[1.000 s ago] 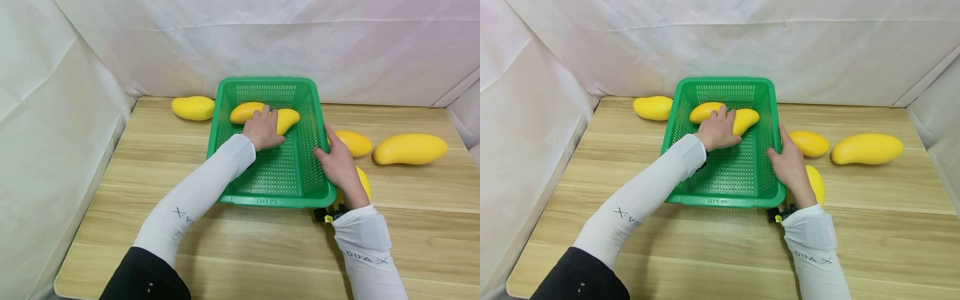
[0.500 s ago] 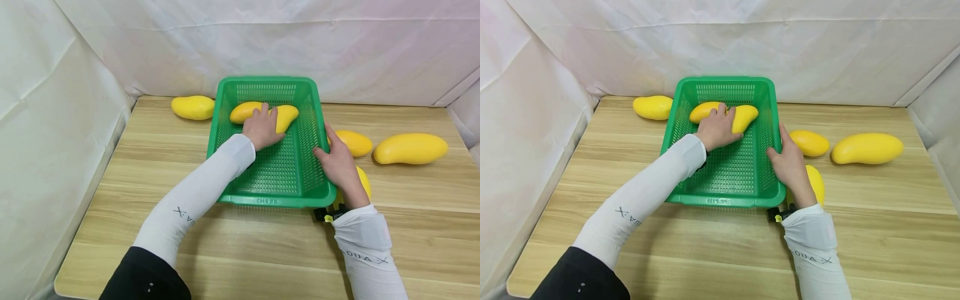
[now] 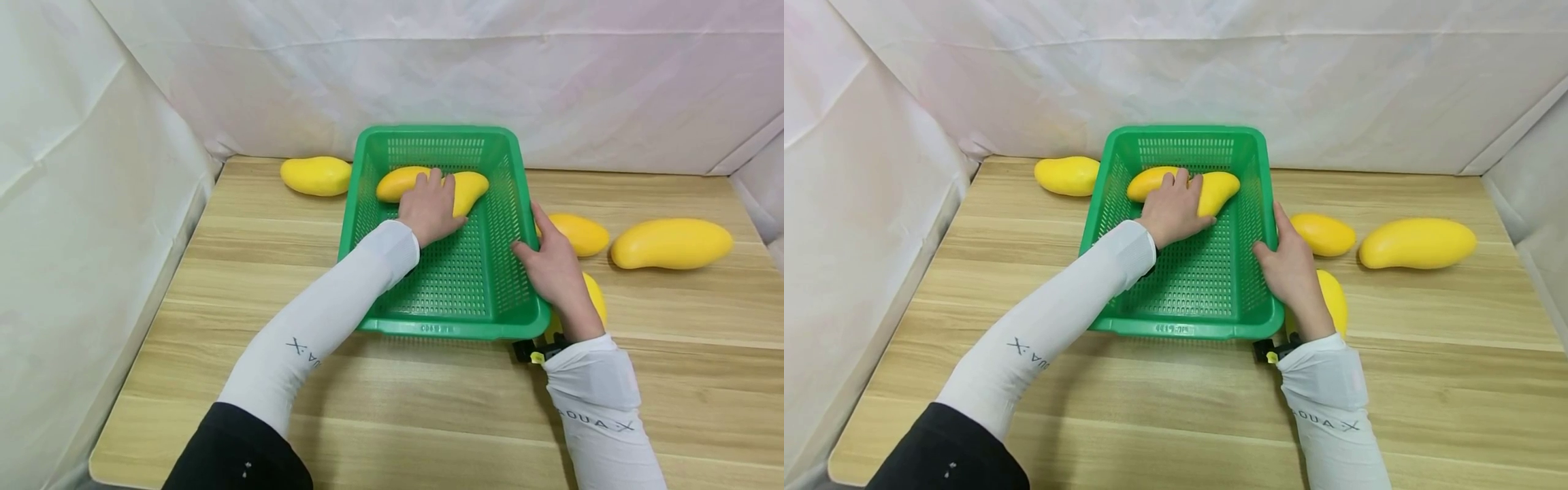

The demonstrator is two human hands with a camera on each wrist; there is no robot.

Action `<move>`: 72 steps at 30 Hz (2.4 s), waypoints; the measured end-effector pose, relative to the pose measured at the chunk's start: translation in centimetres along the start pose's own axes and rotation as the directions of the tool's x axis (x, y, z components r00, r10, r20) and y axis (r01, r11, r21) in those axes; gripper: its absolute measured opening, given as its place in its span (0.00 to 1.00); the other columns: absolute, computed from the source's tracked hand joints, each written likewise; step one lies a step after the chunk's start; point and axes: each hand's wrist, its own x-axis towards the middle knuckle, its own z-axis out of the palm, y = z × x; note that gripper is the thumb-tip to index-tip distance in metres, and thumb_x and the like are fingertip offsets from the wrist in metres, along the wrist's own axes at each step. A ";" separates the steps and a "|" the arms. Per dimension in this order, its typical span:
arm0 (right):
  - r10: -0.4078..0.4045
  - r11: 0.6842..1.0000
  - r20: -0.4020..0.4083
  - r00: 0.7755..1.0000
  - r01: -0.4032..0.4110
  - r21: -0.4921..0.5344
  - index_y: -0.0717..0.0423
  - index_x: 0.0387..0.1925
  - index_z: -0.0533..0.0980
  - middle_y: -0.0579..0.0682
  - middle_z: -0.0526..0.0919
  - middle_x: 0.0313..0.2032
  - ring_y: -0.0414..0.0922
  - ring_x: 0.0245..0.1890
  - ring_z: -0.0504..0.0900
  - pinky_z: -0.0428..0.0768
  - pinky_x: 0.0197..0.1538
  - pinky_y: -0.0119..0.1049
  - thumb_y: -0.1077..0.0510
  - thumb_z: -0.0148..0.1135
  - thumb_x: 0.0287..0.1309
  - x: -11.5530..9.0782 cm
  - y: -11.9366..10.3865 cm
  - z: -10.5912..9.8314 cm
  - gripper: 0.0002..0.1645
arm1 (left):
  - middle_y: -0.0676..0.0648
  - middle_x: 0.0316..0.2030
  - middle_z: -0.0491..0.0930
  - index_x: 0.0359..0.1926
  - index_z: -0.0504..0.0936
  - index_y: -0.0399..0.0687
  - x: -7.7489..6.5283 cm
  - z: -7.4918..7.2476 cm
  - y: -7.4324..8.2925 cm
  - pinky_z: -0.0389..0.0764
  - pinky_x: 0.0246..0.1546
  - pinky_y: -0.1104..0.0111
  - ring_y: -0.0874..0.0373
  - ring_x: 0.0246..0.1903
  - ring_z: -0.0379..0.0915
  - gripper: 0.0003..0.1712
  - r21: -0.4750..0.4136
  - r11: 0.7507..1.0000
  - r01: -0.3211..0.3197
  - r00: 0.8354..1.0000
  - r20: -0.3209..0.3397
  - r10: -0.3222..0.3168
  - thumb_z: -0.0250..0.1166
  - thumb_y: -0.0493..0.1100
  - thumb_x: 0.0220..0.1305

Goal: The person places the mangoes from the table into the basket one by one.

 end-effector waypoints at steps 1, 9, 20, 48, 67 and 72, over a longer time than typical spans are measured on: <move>0.000 1.000 0.001 1.000 0.000 -0.001 0.47 0.74 0.42 0.70 0.81 0.37 0.49 0.24 0.83 0.83 0.25 0.39 0.60 0.48 0.65 0.0 0.0 0.0 0.42 | 0.44 0.64 0.58 0.71 0.54 0.47 0.0 0.0 0.0 0.80 0.38 0.61 0.50 0.55 0.59 0.48 0.004 1.000 -0.001 1.000 -0.001 0.001 0.52 0.70 0.59; -0.022 1.000 0.009 1.000 0.022 0.000 0.48 0.74 0.41 0.71 0.79 0.40 0.49 0.25 0.83 0.82 0.26 0.38 0.59 0.48 0.66 -0.1 0.1 -0.1 0.41 | 0.45 0.63 0.59 0.71 0.55 0.49 -0.1 0.0 -0.2 0.73 0.49 0.57 0.49 0.57 0.57 0.50 0.014 1.000 -0.016 1.000 -0.005 0.016 0.55 0.72 0.57; -0.007 1.000 0.007 1.000 0.007 -0.007 0.47 0.74 0.41 0.70 0.79 0.41 0.50 0.25 0.83 0.82 0.26 0.39 0.60 0.48 0.66 0.1 0.3 0.0 0.42 | 0.45 0.64 0.58 0.71 0.54 0.53 -0.3 -0.6 -0.4 0.68 0.54 0.54 0.48 0.60 0.54 0.52 -0.011 0.999 -0.040 0.999 0.019 0.041 0.56 0.73 0.53; 0.003 1.000 0.007 1.000 -0.003 -0.026 0.48 0.74 0.41 0.69 0.78 0.41 0.49 0.26 0.82 0.81 0.27 0.37 0.59 0.48 0.66 -0.1 0.5 -0.7 0.41 | 0.50 0.71 0.50 0.72 0.53 0.61 -4.7 -5.0 -2.8 0.61 0.63 0.52 0.52 0.67 0.46 0.44 -0.422 0.900 -0.109 0.985 -0.166 0.041 0.48 0.73 0.60; 0.006 1.000 0.005 1.000 -0.006 -0.018 0.47 0.74 0.41 0.70 0.79 0.38 0.48 0.24 0.82 0.83 0.25 0.38 0.59 0.48 0.66 -0.2 0.7 -1.0 0.42 | 0.56 0.71 0.49 0.72 0.54 0.62 -7.1 -6.1 -5.0 0.57 0.65 0.57 0.58 0.68 0.43 0.41 -0.629 0.759 -0.168 0.965 -0.262 -0.003 0.50 0.69 0.62; 0.005 1.000 0.002 1.000 -0.005 -0.010 0.46 0.74 0.42 0.70 0.80 0.37 0.48 0.23 0.82 0.82 0.24 0.37 0.59 0.48 0.66 -0.1 0.7 -1.1 0.41 | 0.57 0.71 0.50 0.72 0.55 0.60 -8.2 -6.7 -5.6 0.56 0.66 0.59 0.61 0.68 0.43 0.41 -0.652 0.732 -0.196 0.949 -0.315 -0.027 0.53 0.67 0.63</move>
